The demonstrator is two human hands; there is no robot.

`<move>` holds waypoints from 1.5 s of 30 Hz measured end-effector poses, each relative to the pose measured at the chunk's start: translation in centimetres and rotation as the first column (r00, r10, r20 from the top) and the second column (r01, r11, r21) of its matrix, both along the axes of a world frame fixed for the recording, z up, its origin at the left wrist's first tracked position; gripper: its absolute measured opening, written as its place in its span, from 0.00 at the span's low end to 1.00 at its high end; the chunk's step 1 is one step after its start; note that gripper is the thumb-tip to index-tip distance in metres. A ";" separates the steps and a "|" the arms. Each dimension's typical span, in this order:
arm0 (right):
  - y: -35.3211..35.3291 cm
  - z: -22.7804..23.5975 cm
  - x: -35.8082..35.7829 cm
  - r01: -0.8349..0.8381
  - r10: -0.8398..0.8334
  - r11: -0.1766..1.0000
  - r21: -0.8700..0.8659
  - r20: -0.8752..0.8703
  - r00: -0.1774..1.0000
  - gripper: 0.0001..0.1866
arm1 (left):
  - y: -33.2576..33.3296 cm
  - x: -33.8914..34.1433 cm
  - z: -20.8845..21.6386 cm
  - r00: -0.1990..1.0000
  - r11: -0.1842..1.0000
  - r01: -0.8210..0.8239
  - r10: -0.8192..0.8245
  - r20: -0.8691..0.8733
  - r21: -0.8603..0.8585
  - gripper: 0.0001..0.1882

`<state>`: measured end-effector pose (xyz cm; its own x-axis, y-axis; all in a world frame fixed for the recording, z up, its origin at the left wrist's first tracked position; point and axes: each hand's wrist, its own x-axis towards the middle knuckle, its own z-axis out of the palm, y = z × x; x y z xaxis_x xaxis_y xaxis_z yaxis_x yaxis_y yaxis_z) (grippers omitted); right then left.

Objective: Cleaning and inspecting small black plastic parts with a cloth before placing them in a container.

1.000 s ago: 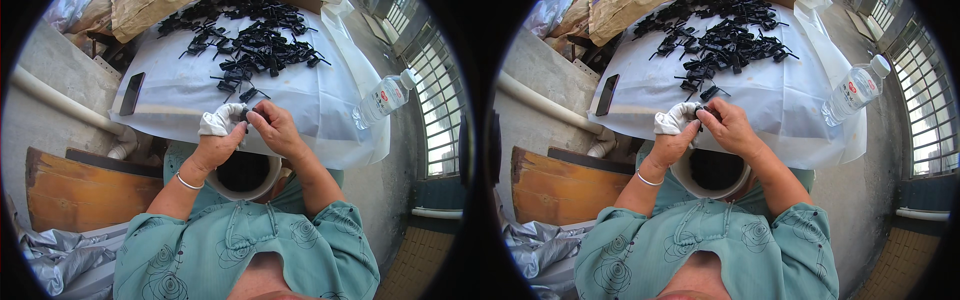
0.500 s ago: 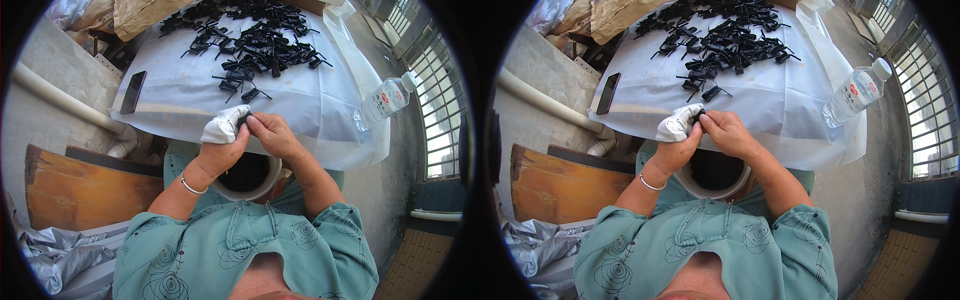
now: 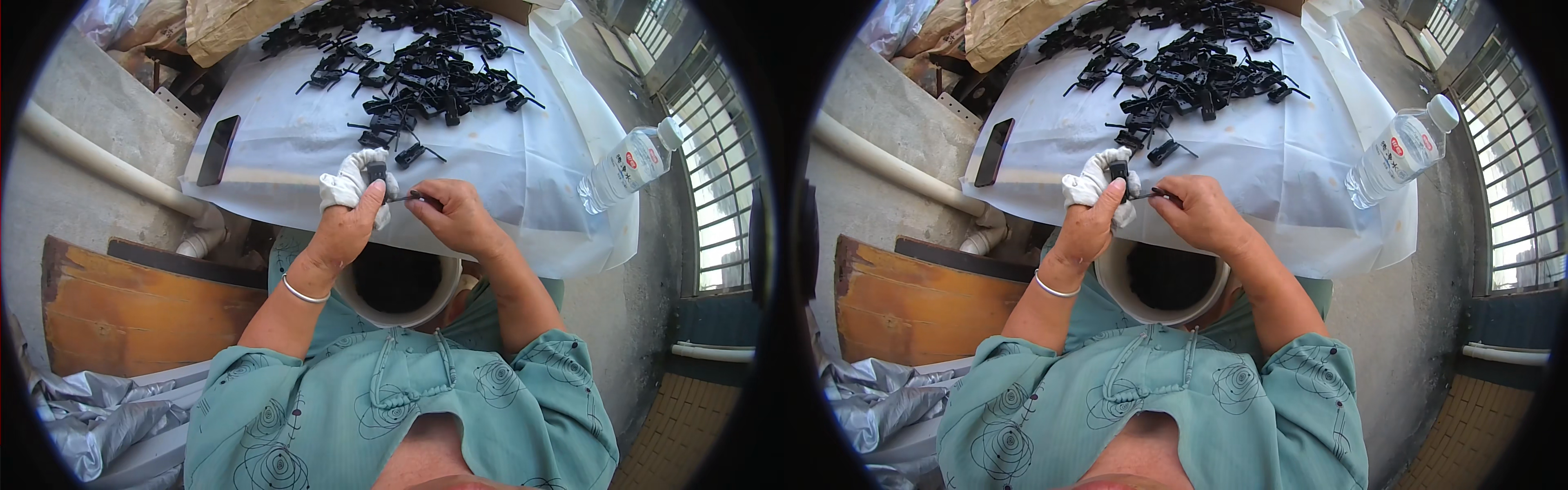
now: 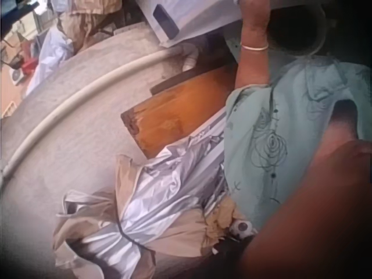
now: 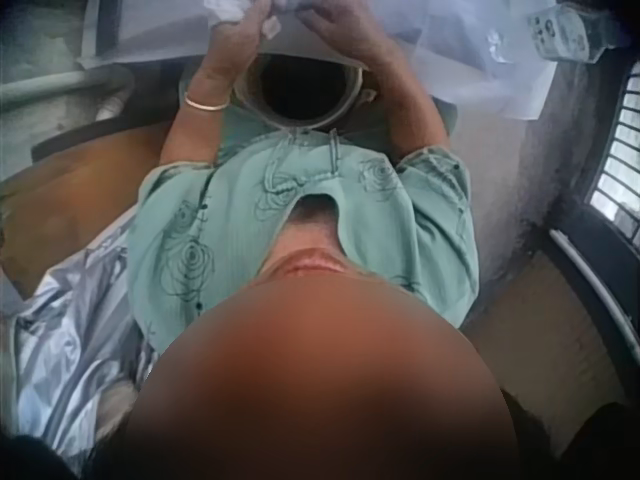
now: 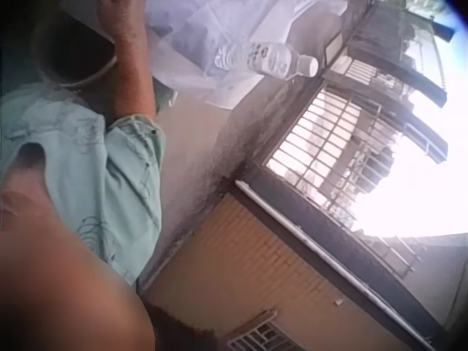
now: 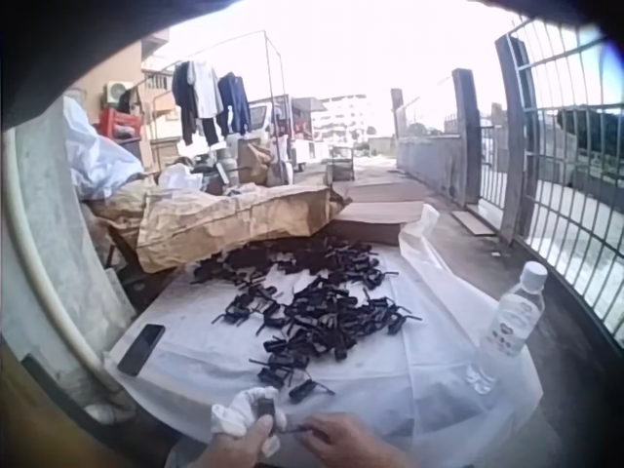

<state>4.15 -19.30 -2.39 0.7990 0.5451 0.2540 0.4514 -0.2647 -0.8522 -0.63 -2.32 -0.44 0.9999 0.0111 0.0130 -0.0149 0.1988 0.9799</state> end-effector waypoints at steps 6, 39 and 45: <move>0.0 0.2 -0.1 -0.022 0.009 0.980 0.196 0.063 0.998 0.07 | -0.1 -0.2 0.8 0.987 0.956 0.149 -0.158 0.015 0.252 0.17; 0.0 -0.8 2.8 0.537 -0.342 0.755 -0.377 0.473 0.812 0.08 | 1.6 -0.4 0.2 0.890 0.513 -0.203 -0.258 0.376 0.834 0.12; -2.9 1.0 2.1 0.276 -0.197 0.948 -0.160 0.385 0.901 0.08 | 0.9 0.8 3.3 0.740 0.484 -0.348 -0.384 0.552 0.803 0.14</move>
<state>6.24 -22.18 -1.39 0.7860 0.4227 0.4512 0.6181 -0.5537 -0.5580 0.20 -1.42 2.90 0.7285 -0.3891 0.5637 -0.6443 -0.6686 0.3712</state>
